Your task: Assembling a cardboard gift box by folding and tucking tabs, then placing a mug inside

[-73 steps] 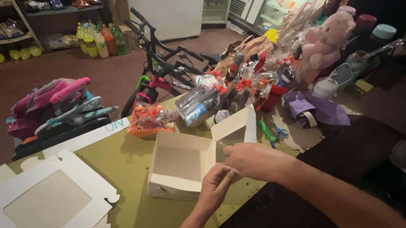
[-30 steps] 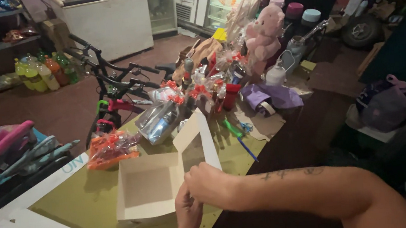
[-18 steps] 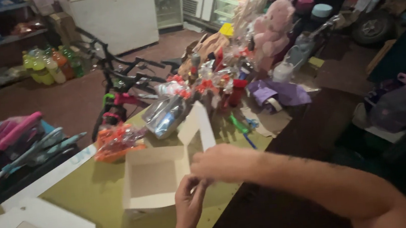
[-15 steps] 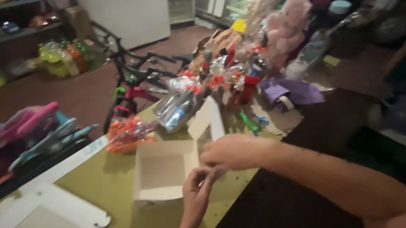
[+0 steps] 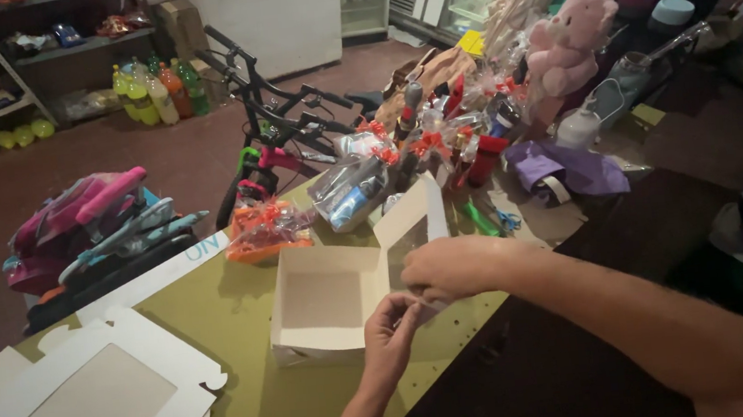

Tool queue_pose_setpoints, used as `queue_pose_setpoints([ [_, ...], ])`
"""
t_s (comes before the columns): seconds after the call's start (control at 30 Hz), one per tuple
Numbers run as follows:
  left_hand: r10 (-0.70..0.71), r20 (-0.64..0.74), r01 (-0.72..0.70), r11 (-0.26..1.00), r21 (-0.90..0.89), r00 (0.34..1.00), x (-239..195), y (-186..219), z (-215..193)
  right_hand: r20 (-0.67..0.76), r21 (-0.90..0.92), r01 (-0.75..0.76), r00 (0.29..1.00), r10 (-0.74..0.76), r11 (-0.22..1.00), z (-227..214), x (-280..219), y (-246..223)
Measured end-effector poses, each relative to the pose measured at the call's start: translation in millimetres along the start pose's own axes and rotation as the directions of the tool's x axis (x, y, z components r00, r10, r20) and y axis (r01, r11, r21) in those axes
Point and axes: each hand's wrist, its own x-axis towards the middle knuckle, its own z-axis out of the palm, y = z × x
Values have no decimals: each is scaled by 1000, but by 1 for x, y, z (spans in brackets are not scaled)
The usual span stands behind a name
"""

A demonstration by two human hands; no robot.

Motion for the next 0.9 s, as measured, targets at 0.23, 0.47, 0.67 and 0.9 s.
queue_pose_setpoints([
  [0.23,28,24,-29,998,50,999,0,1,0,39,-57,-25,999,27,998,-7,-1,-18],
  [0.47,-7,22,6,999,42,1000,4,6,-4,44,-78,-29,999,32,997,-21,-14,-22],
  [0.67,-62,53,60,998,35,997,8,10,-6,-83,-241,56,993,-78,969,13,-1,-8],
  [0.9,-53,62,56,997,-51,997,8,7,-8,-60,-295,-43,998,27,955,6,2,-28],
])
